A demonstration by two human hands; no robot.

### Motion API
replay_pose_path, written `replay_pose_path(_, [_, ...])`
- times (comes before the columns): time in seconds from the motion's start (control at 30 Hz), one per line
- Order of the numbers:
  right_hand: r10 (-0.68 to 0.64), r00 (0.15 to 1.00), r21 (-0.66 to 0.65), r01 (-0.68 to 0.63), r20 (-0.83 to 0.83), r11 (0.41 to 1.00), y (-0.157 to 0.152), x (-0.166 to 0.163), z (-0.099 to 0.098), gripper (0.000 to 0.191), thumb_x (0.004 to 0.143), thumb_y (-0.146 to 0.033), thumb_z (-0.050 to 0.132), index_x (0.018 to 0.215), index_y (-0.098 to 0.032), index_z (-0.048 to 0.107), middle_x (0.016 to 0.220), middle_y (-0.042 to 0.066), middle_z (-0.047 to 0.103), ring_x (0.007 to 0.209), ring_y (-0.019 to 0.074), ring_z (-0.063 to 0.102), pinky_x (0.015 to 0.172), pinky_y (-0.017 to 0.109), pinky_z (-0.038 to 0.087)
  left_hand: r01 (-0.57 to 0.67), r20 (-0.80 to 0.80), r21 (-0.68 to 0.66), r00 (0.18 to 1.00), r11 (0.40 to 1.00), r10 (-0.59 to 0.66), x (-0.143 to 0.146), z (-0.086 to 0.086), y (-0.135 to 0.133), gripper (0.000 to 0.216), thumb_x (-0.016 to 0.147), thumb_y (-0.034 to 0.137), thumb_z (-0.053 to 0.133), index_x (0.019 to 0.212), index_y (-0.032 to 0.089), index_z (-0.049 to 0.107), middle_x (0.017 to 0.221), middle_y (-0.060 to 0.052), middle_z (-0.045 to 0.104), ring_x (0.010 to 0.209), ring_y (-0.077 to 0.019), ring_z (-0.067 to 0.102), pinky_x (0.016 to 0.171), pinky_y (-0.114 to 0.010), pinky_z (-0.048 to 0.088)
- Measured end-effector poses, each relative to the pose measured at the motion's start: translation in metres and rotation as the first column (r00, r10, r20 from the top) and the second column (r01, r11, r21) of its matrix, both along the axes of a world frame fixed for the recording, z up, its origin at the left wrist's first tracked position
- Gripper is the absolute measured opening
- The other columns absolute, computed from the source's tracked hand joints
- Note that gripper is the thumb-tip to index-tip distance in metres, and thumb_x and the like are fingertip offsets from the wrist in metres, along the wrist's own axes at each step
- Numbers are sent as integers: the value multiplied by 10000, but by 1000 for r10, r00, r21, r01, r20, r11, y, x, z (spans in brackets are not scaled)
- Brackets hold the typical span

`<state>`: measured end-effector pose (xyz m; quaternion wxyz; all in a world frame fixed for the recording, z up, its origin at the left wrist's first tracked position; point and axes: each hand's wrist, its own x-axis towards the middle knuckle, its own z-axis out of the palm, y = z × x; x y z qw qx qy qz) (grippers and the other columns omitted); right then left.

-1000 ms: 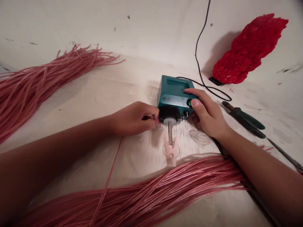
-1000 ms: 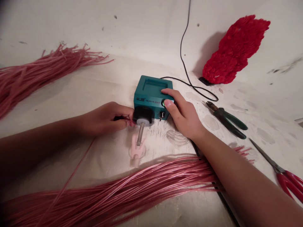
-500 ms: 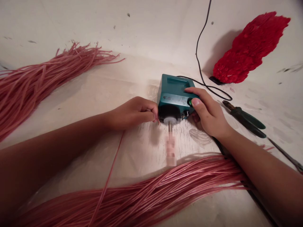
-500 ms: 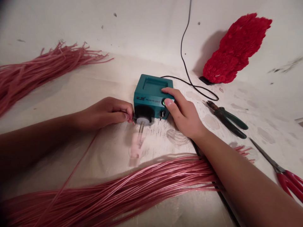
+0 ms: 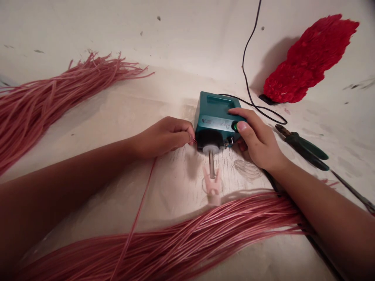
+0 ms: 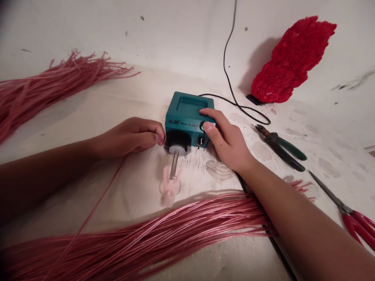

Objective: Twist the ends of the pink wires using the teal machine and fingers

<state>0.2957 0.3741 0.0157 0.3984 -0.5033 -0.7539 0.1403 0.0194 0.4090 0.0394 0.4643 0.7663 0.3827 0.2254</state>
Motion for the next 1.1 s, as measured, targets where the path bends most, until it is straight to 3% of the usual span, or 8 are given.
replay_pose_path(0.13, [-11, 1000, -7, 10, -10, 1000, 0, -1, 0, 511, 1016, -640, 467, 1375, -300, 599, 939, 49, 704, 741, 210, 677, 631, 344, 583, -3, 21, -81, 1000, 997, 5, 0, 1, 1, 110, 794, 181, 550, 736, 182, 642, 472, 56, 396, 431, -79, 316, 416, -236, 214])
replay_pose_path(0.5, [-10, 1000, -20, 9, -19, 1000, 0, -1, 0, 500, 1021, -624, 476, 1379, -297, 601, 875, 35, 684, 696, 191, 647, 601, 316, 554, 5, 68, -108, 998, 994, 2, 0, 2, 0, 127, 811, 133, 532, 729, 162, 625, 459, 57, 385, 419, -65, 306, 404, -206, 216])
replay_pose_path(0.7, [6, 1000, -6, -6, -17, 1000, 0, -1, 0, 490, 1043, -591, 457, 1386, -269, 592, 1062, 69, 692, 887, 214, 690, 667, 304, 557, -21, 119, -179, 992, 984, 43, 2, 4, -1, 131, 818, 90, 527, 736, 137, 618, 450, 70, 361, 417, -48, 282, 398, -169, 195])
replay_pose_path(0.93, [22, 999, -22, -22, -24, 1000, 0, -1, 0, 476, 1046, -573, 461, 1398, -276, 582, 1089, 72, 683, 984, 246, 688, 641, 297, 539, 70, 190, -224, 981, 972, -26, -5, 2, 3, 101, 870, 116, 556, 807, 125, 634, 487, 72, 377, 423, -44, 305, 406, -157, 217])
replay_pose_path(1.1, [31, 999, -45, -33, -44, 998, 0, -1, 0, 459, 1045, -566, 470, 1392, -285, 582, 1083, 66, 687, 936, 234, 687, 600, 283, 514, 120, 263, -248, 963, 961, -52, -10, -5, 8, 96, 888, 149, 573, 839, 123, 651, 505, 70, 380, 421, -42, 319, 418, -165, 217])
